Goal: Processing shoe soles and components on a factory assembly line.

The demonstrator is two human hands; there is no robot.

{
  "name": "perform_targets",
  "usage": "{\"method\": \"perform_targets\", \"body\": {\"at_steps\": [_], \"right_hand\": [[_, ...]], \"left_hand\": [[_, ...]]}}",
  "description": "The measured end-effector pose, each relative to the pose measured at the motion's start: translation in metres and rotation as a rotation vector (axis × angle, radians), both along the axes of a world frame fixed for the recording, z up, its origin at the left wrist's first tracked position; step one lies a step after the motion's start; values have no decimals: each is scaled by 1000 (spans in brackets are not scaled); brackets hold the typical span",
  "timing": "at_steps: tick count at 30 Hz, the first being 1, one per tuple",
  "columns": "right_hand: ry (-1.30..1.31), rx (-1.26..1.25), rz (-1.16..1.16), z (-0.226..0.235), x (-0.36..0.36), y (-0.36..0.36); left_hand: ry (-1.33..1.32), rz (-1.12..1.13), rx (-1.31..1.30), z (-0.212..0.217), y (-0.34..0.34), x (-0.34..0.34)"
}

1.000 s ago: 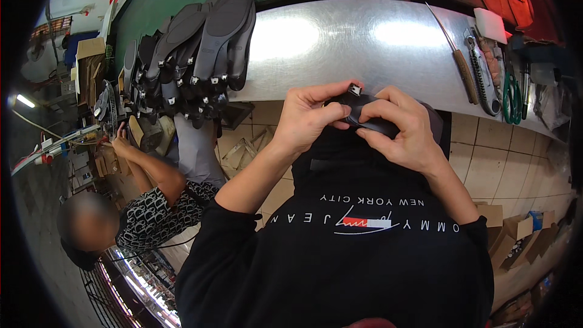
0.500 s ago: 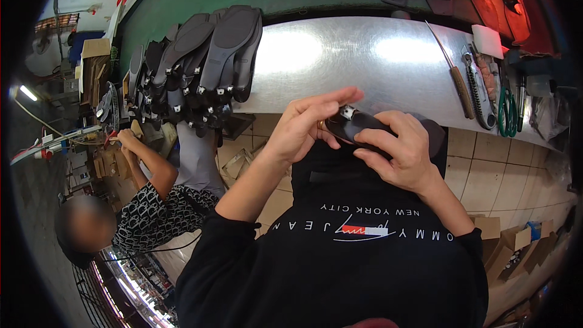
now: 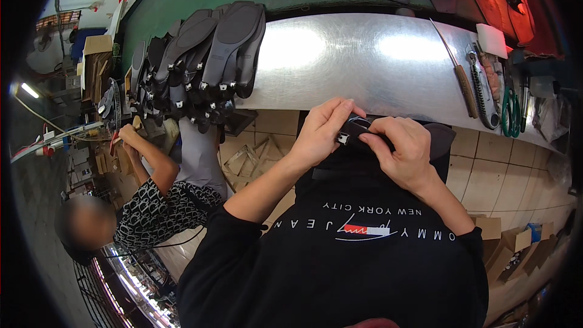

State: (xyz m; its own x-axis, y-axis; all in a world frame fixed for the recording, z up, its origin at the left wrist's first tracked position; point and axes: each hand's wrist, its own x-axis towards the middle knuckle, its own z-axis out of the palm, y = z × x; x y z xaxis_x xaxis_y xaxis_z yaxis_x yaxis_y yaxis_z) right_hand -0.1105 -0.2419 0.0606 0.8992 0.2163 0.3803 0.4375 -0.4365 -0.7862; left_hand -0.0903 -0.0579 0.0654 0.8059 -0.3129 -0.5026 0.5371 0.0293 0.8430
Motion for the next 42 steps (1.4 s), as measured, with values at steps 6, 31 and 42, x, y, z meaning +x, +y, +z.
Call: {"method": "perform_targets", "body": {"at_steps": [6, 31, 42], "right_hand": [[108, 41, -19, -3, -5, 3], [241, 23, 6, -12, -10, -8], [644, 280, 115, 2, -34, -6]], "left_hand": [[-153, -115, 215, -3, 1, -4], [45, -53, 54, -16, 3, -4], [1, -164, -21, -3, 13, -21]]}}
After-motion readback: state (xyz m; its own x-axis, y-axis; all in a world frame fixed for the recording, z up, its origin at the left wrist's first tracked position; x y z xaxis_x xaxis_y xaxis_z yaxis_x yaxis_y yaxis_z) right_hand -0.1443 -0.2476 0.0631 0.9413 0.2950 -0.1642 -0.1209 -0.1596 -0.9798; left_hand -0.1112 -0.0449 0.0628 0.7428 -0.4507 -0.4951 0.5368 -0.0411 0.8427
